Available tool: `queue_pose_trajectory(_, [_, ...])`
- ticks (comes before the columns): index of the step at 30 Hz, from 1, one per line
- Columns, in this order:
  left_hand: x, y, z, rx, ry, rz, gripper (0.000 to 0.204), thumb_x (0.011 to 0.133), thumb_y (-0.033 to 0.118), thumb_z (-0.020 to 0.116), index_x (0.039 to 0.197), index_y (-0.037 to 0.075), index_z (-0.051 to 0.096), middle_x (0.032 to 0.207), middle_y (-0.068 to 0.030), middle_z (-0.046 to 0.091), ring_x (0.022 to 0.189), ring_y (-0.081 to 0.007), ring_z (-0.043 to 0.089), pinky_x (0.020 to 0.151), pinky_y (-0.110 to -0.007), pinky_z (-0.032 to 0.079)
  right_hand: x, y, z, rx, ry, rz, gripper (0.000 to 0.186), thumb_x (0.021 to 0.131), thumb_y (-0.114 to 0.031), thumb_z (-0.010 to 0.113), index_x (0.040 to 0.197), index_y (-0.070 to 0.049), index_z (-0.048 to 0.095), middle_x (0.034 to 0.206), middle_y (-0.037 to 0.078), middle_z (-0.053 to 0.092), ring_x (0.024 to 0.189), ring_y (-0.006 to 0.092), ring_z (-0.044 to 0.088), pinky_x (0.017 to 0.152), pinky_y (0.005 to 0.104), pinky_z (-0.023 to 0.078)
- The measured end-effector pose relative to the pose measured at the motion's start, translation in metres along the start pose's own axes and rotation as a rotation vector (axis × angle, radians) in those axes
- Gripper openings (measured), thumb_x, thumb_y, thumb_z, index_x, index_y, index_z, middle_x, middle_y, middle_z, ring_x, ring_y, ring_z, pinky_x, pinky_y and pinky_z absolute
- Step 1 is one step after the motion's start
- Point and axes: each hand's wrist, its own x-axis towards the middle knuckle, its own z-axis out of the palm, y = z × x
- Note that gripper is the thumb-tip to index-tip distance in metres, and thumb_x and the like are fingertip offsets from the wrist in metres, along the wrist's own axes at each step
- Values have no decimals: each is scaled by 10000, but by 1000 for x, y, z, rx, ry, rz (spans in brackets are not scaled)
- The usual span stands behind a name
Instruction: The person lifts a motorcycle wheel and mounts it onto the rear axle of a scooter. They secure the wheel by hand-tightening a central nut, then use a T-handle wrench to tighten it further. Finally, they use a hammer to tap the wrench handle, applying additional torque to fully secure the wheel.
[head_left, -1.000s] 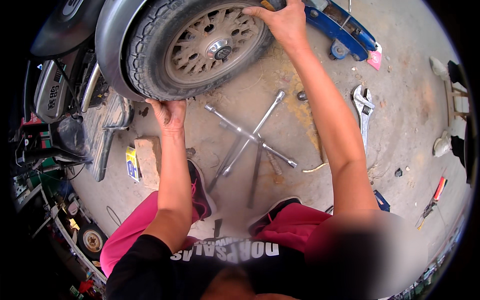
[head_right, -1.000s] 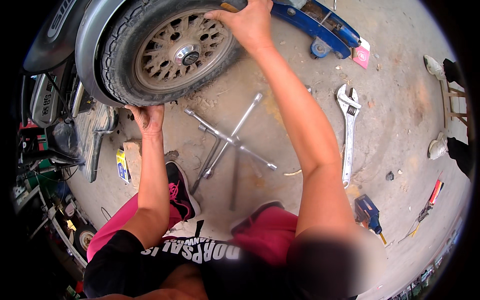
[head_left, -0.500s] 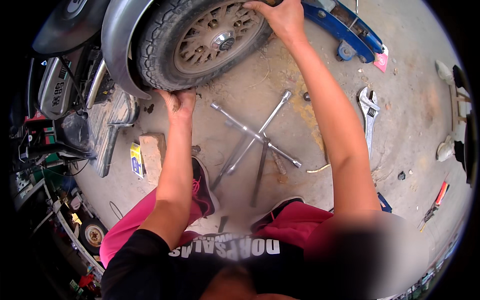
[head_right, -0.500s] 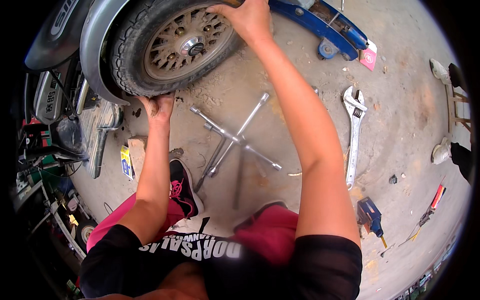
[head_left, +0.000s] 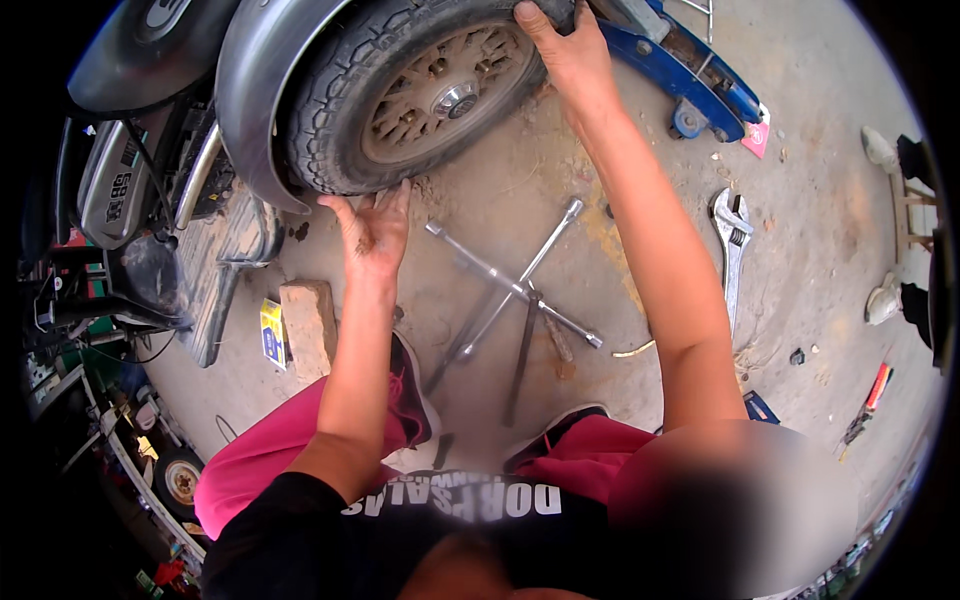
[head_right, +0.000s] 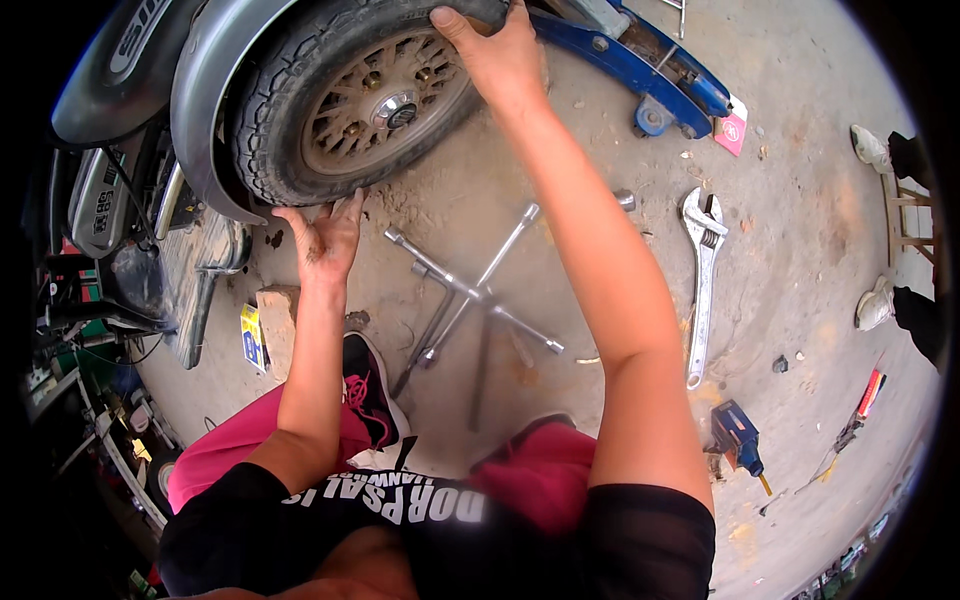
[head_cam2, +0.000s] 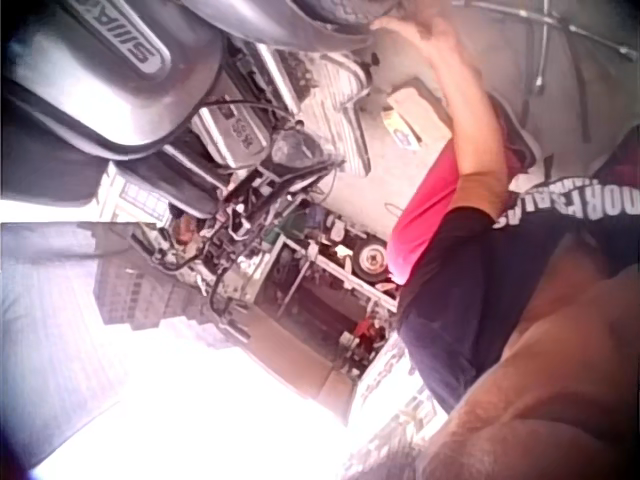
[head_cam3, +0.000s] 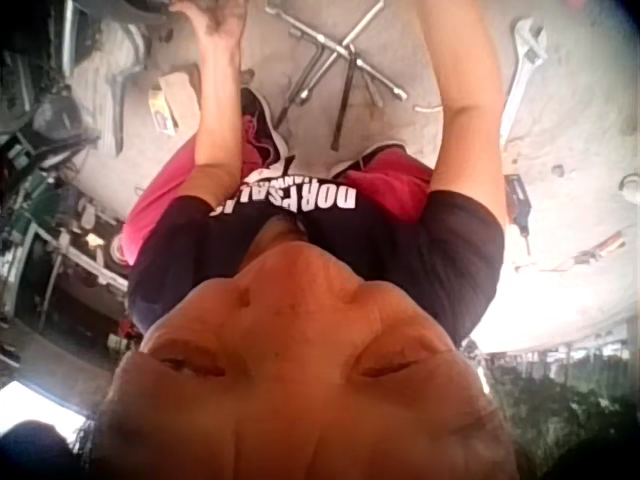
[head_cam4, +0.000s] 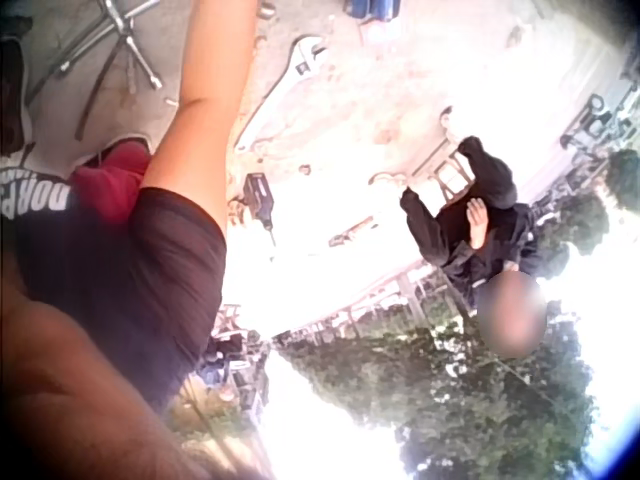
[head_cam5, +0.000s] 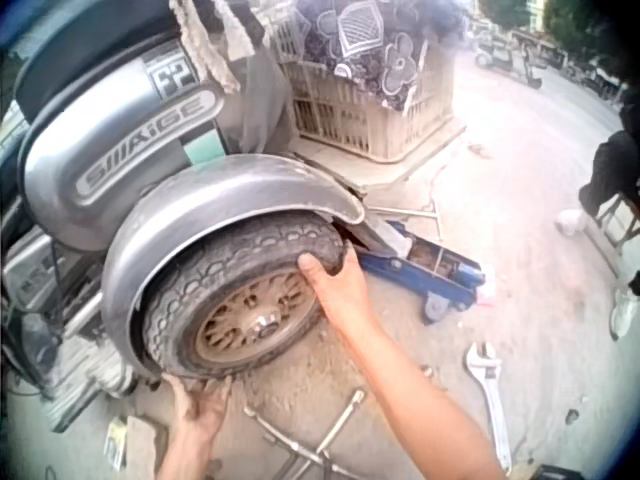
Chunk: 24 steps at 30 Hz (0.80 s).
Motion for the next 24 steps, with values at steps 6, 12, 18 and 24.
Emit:
queue_pose_trajectory(6, [0,-1,8,28,31,-24,1432,520,539,865,1537,17,1,1619,-176,84,1490,-377,105,1236,-512,145,4,-6,-6,50,-37,73,872,781,-432,822,1403,33,424,1296,158,592,1195,252,559,1039,364,430])
queue_pose_trajectory(12, [-3,-6,16,6,11,6,1510,478,581,857,1552,110,-95,1641,-120,11,1499,-388,32,1225,-557,123,6,2,-54,-248,-158,77,768,817,-476,757,1347,16,497,1281,230,584,1187,307,567,995,403,459])
queue_pose_trajectory(18, [-27,-58,-8,387,62,-277,1164,741,471,802,1543,19,90,1573,-226,223,1447,-376,261,1187,-490,269,-69,9,-219,-753,-464,545,442,922,-261,683,1243,31,602,1013,103,690,859,183,676,736,300,555])
queue_pose_trajectory(24, [-59,-44,97,1618,-824,154,438,919,203,684,1310,31,589,1396,-163,543,1322,-284,489,1100,-411,396,-183,49,-314,-1042,-439,339,507,823,-56,584,1329,-73,565,1126,209,649,1059,379,618,937,411,488])
